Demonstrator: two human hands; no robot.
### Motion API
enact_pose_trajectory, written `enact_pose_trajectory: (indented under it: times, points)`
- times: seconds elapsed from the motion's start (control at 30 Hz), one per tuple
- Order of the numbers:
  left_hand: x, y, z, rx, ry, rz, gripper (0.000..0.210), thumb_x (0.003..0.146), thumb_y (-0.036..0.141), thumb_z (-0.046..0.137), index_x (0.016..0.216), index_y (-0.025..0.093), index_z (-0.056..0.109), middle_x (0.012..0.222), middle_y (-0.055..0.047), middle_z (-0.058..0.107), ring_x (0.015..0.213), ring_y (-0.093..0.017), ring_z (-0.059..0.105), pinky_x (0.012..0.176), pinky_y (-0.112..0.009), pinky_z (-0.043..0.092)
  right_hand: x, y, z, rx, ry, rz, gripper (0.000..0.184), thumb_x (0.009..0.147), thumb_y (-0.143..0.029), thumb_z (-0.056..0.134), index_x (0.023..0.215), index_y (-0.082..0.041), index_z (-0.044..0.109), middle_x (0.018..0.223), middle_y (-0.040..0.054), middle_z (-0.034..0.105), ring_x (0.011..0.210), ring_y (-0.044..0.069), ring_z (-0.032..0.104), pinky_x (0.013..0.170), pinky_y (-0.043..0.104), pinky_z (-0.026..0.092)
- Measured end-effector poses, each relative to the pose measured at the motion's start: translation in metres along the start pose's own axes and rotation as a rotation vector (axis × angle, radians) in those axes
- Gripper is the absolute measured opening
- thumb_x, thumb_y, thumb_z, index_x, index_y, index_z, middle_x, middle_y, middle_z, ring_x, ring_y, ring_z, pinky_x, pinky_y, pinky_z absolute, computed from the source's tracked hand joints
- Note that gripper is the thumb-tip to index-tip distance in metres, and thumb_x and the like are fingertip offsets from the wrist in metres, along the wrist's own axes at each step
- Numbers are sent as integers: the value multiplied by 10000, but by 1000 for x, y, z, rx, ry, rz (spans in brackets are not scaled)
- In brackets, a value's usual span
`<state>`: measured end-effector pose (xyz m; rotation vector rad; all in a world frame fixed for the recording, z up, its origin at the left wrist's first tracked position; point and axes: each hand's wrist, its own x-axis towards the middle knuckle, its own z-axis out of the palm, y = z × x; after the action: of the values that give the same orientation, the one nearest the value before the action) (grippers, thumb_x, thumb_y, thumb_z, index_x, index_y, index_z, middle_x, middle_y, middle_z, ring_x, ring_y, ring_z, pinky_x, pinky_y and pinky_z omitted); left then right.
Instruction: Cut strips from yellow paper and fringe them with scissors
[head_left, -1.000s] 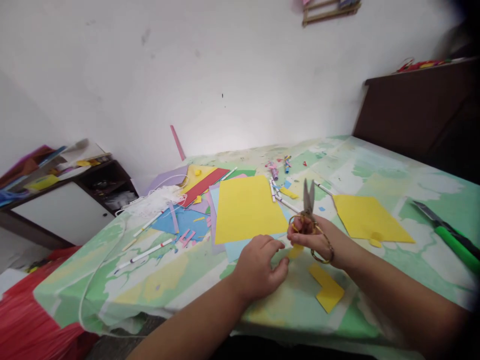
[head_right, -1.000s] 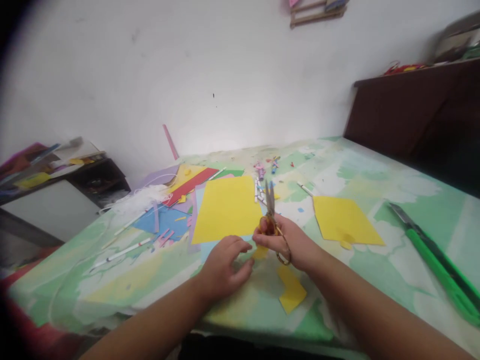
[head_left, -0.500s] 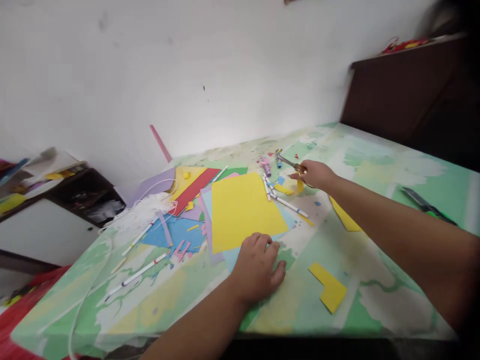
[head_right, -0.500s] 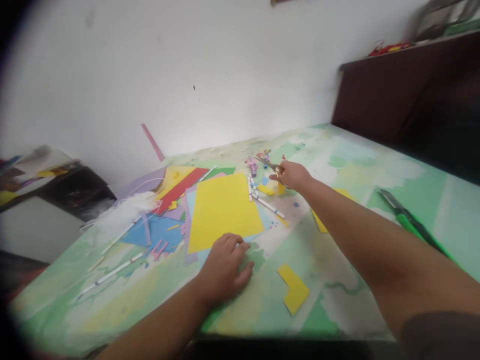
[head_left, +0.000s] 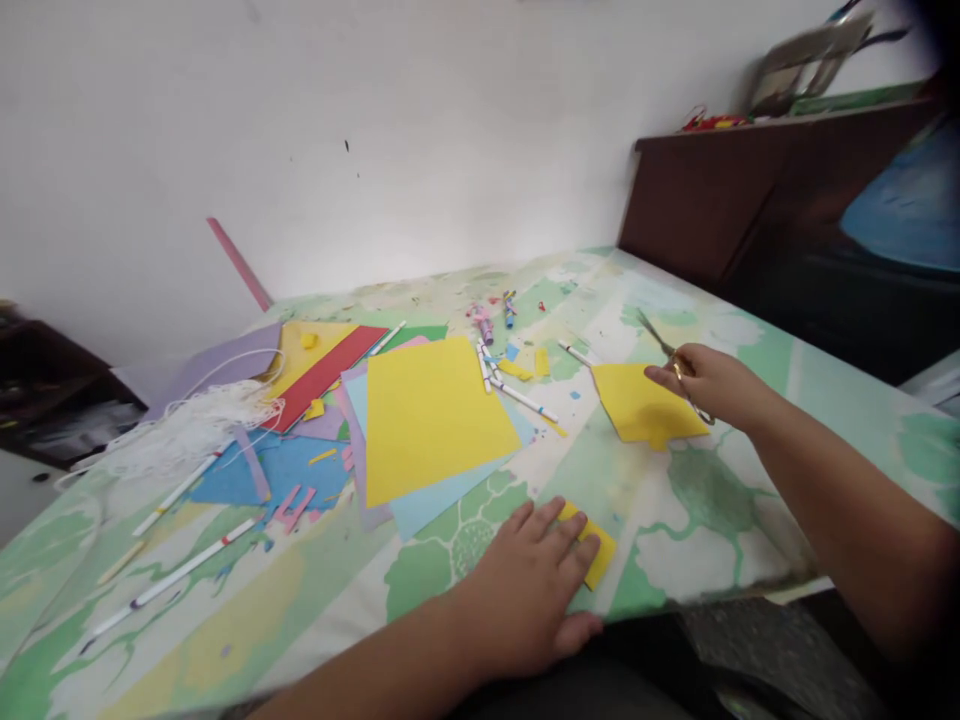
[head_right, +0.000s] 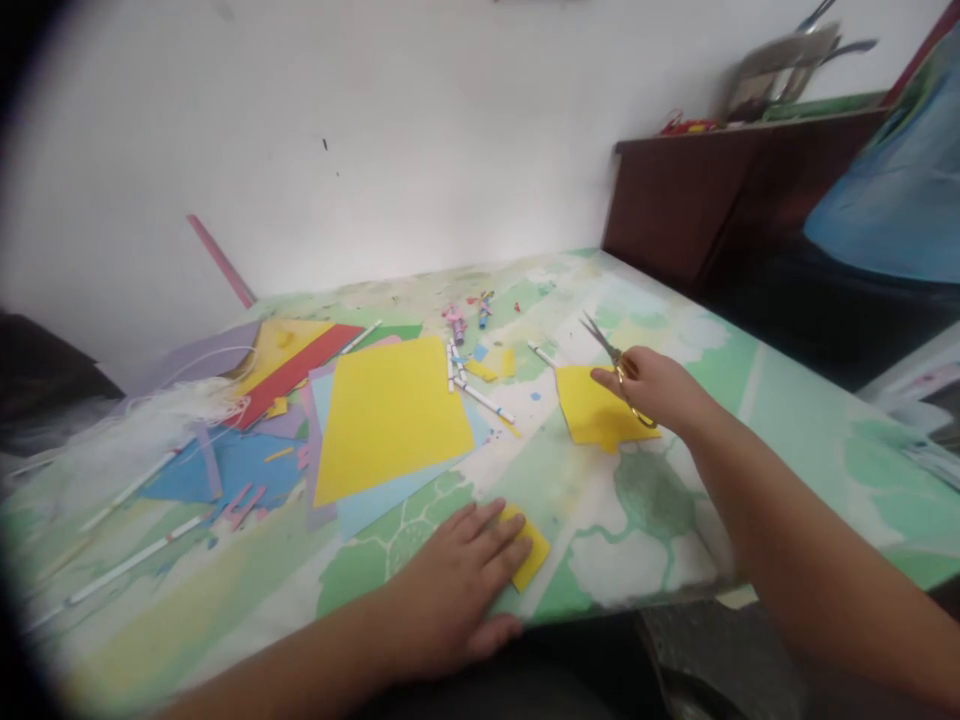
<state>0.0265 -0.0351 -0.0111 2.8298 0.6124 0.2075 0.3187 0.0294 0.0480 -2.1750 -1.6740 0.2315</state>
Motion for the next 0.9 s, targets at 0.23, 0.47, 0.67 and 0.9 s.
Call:
enact_pose_trajectory:
  times: [0.23, 0.47, 0.67, 0.9]
  points:
    - [25, -4, -16, -21, -64, -170, 454, 814, 338, 410, 1189, 98, 495, 973, -112, 606, 927, -239, 490, 898, -380, 365, -8, -19, 17, 50, 64, 5, 392, 735, -570, 462, 805, -186, 494, 668, 26, 495, 578, 131, 413, 523, 284, 292]
    - [16, -16, -29, -29, -125, -291, 360, 786, 400, 455, 990, 133, 583, 1001, -107, 531, 946, -233, 456, 858, -361, 384, -15, -40, 31, 148, 30, -123, 321, 687, -506, 554, 713, -194, 484, 619, -10, 477, 558, 118, 412, 521, 263, 309]
    - [14, -20, -34, -34, -179, -316, 474, 712, 491, 526, 1029, 139, 554, 978, -105, 527, 921, -250, 472, 788, -361, 411, -15, -54, 40, 184, 11, -199, 314, 677, -513, 568, 665, -219, 461, 603, -15, 484, 557, 136, 430, 516, 268, 326]
    - [16, -15, -23, -30, -157, -301, 304, 717, 408, 544, 888, 157, 565, 905, -86, 536, 858, -235, 498, 702, -334, 413, -22, -71, 59, 275, -43, -266, 317, 657, -491, 590, 625, -218, 432, 560, -35, 442, 526, 121, 384, 503, 262, 280]
